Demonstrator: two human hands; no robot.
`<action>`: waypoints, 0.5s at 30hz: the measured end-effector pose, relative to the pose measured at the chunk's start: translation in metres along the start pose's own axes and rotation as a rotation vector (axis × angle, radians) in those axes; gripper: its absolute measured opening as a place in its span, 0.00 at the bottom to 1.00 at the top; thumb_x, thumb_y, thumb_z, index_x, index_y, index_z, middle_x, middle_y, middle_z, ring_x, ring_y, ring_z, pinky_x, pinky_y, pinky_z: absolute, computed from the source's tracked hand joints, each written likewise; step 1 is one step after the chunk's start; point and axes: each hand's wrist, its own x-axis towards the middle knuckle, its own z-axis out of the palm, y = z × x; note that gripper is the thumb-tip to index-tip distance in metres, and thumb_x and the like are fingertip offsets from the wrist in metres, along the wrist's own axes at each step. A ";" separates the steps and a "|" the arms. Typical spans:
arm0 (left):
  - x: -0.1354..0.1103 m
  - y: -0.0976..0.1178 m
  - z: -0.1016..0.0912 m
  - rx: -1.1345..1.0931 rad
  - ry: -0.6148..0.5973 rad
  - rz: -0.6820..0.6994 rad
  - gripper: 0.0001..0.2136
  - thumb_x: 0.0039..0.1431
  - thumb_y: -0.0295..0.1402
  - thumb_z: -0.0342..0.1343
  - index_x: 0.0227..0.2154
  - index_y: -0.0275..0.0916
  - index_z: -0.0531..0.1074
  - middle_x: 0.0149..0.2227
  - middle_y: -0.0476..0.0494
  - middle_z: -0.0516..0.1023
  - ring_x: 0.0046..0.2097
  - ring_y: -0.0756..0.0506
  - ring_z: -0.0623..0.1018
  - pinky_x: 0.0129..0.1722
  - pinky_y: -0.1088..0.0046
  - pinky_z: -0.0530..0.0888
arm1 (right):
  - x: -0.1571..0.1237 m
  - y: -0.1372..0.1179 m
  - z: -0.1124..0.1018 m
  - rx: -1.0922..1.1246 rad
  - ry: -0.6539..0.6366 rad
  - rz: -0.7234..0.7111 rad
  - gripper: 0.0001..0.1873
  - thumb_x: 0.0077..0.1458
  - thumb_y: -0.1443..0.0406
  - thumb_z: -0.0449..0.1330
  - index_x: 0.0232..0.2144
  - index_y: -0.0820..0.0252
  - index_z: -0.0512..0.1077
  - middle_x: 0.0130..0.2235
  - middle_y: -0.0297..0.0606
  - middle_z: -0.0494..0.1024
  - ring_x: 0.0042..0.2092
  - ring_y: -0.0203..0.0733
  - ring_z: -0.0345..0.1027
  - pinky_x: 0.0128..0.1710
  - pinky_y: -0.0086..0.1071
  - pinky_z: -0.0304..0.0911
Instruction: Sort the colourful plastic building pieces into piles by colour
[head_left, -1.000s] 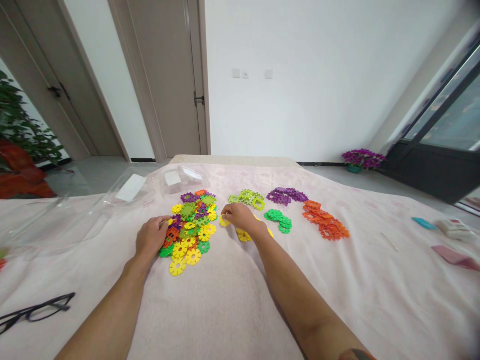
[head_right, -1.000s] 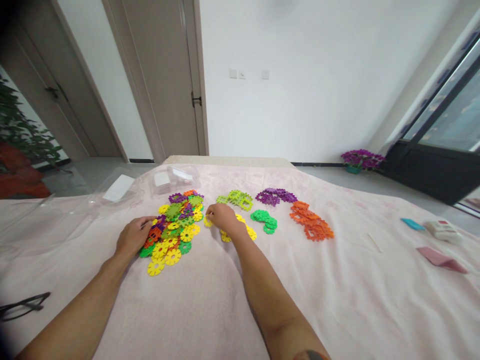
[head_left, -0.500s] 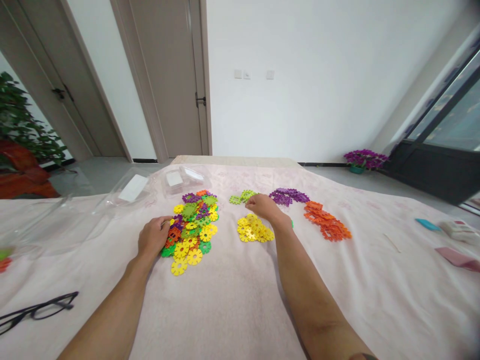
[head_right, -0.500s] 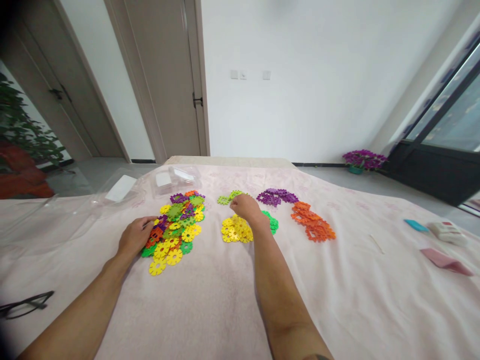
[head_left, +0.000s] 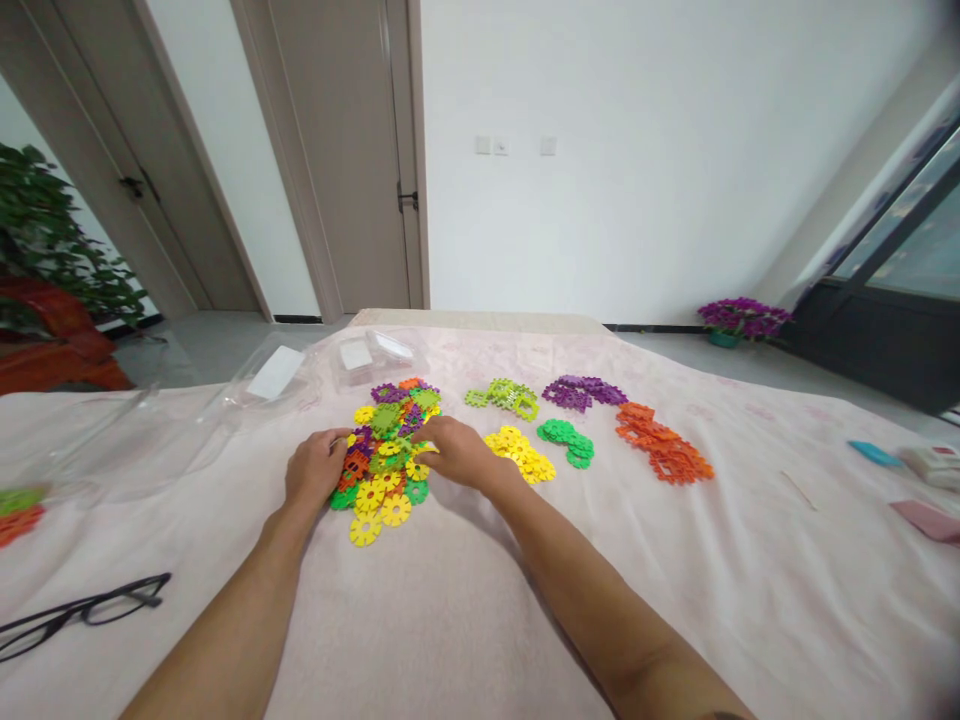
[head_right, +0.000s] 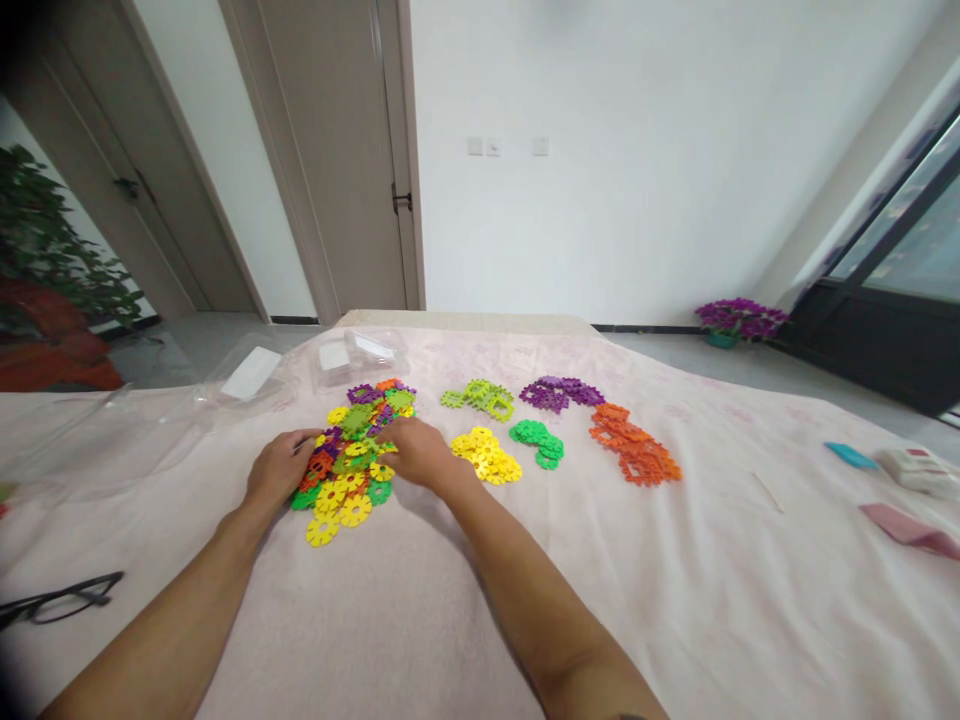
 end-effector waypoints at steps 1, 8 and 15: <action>0.000 0.000 0.000 0.005 0.000 0.000 0.20 0.65 0.39 0.44 0.49 0.46 0.79 0.53 0.42 0.79 0.53 0.38 0.76 0.51 0.62 0.71 | 0.001 -0.004 0.007 -0.005 0.020 -0.060 0.14 0.60 0.63 0.65 0.48 0.59 0.76 0.48 0.42 0.78 0.51 0.45 0.69 0.50 0.34 0.63; 0.002 -0.004 0.004 0.009 0.020 0.012 0.19 0.64 0.38 0.45 0.49 0.44 0.79 0.53 0.42 0.79 0.54 0.39 0.76 0.54 0.62 0.70 | 0.002 -0.018 0.033 -0.104 0.013 -0.171 0.08 0.61 0.64 0.63 0.43 0.59 0.77 0.49 0.44 0.75 0.52 0.46 0.66 0.52 0.36 0.62; 0.003 -0.005 0.004 -0.002 0.023 0.026 0.19 0.65 0.39 0.45 0.49 0.44 0.79 0.53 0.42 0.79 0.53 0.40 0.76 0.53 0.64 0.70 | 0.002 -0.020 0.030 -0.037 0.114 -0.133 0.09 0.66 0.66 0.56 0.36 0.60 0.76 0.42 0.41 0.77 0.46 0.42 0.67 0.49 0.32 0.60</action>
